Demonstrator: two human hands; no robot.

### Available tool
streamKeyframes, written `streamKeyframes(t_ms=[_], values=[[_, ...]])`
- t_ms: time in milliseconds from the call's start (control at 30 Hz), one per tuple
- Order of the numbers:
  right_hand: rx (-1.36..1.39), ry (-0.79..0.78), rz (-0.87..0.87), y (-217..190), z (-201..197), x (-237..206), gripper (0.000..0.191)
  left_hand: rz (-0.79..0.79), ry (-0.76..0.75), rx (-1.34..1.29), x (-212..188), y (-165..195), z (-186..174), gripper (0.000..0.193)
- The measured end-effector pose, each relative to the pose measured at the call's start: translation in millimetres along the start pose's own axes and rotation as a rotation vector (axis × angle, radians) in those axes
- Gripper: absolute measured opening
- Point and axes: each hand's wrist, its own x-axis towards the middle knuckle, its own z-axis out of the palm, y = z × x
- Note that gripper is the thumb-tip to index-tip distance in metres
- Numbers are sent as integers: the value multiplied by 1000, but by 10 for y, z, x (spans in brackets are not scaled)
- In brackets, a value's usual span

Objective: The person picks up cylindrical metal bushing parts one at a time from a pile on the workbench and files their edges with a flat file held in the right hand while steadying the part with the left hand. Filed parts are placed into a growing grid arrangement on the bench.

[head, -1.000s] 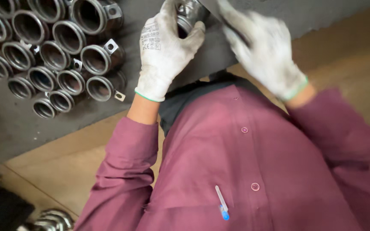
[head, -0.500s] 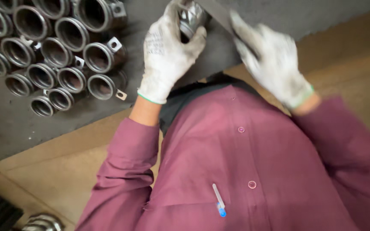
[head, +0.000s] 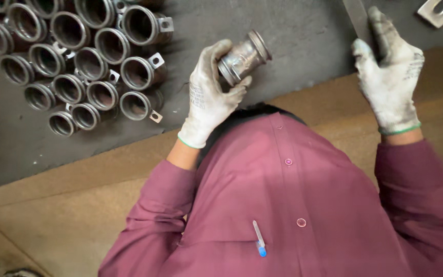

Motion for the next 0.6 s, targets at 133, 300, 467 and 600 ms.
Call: streamKeyframes(t_ms=[133, 300, 467, 600], values=[[-11, -61, 192, -17, 90, 237, 39, 53, 29, 41, 41, 137, -71, 66], [-196, 12, -44, 15, 151, 258, 36, 87, 47, 84, 86, 223, -115, 67], [-257, 25, 18, 120, 230, 158, 39, 111, 40, 70, 184, 335, -114, 67], [-355, 83, 16, 144, 281, 139, 37, 145, 22, 115, 307, 417, -110, 67]])
